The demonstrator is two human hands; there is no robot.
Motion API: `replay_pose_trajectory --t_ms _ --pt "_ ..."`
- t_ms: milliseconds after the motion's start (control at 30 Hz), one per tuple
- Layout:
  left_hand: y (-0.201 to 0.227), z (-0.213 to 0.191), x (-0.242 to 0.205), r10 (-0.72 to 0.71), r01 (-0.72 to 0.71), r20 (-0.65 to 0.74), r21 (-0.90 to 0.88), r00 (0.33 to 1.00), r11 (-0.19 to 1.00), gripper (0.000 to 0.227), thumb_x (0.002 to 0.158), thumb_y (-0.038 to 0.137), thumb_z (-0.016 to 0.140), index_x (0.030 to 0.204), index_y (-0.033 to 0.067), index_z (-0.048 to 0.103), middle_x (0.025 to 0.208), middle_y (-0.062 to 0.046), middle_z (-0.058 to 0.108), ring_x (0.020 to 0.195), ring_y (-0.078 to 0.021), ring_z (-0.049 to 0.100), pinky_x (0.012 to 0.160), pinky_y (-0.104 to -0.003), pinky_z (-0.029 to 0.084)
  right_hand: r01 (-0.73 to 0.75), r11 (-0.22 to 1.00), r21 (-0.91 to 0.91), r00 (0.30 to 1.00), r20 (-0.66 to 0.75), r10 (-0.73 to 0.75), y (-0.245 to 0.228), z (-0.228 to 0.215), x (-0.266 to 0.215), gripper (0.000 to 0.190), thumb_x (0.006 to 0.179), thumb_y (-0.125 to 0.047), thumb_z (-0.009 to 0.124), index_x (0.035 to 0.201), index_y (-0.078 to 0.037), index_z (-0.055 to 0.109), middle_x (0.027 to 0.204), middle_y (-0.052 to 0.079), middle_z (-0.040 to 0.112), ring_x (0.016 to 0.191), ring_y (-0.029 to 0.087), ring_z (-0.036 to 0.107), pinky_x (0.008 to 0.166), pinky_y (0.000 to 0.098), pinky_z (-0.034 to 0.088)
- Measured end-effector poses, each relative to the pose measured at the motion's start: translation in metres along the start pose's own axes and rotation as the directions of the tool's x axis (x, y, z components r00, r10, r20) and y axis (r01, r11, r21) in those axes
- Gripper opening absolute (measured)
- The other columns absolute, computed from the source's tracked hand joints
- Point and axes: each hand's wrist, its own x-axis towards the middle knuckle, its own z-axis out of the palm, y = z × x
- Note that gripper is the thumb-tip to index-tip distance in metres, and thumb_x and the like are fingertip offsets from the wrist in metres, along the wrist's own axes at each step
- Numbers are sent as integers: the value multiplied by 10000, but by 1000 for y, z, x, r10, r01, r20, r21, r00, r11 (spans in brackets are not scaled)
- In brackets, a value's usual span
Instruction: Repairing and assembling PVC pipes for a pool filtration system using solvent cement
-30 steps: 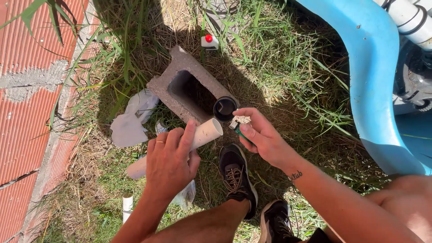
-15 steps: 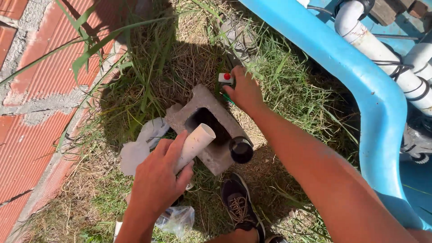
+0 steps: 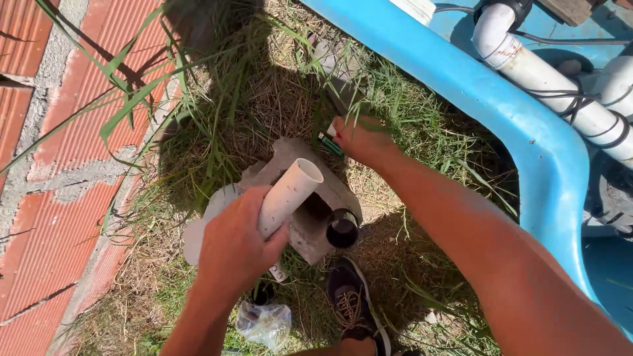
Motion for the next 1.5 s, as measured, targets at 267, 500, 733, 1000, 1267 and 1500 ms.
replay_pose_trajectory --t_ms 267,500,733,1000,1267,1500 --pt "-4 5 -16 -37 37 33 6 999 999 434 802 399 700 1154 179 572 993 -52 701 776 -295 676 619 -476 511 -175 -971 160 840 540 -62 96 -30 -65 239 930 -361 484 800 -191 378 705 44 366 667 199 412 643 393 292" --pt "-8 8 -30 -101 101 80 -2 992 995 433 794 394 700 1158 193 577 981 -50 690 768 -298 671 629 -480 513 51 -731 680 795 416 442 53 -24 -59 281 898 -52 554 1159 -142 607 1160 139 584 951 268 588 735 444 510" --pt "-22 17 -42 -148 146 65 33 987 989 445 780 448 709 1150 238 579 965 12 706 779 -266 676 640 -481 518 -244 -678 693 767 566 302 28 -30 -38 449 849 -151 612 1255 -91 431 1023 250 567 860 385 589 611 502 467" --pt "-18 8 -43 -279 278 65 19 958 960 534 744 499 711 1203 261 576 962 -26 726 784 -268 684 670 -450 534 -48 -575 817 810 368 456 11 -17 40 424 752 -67 631 1159 -160 563 1210 191 514 998 441 571 684 567 495" --pt "110 -62 31 -313 212 313 317 897 924 511 843 513 575 1313 334 483 1225 84 630 1054 -256 662 823 -481 549 431 -843 322 695 477 538 72 -68 -184 397 842 -262 717 1151 -139 500 1105 91 578 913 255 571 731 402 467" --pt "248 -140 46 -29 -147 305 539 952 830 606 776 674 548 1324 443 434 1170 198 661 1006 -148 712 712 -369 611 325 -890 319 629 630 456 108 25 -405 361 884 -266 644 1182 -133 488 1028 63 667 605 164 589 528 334 449"
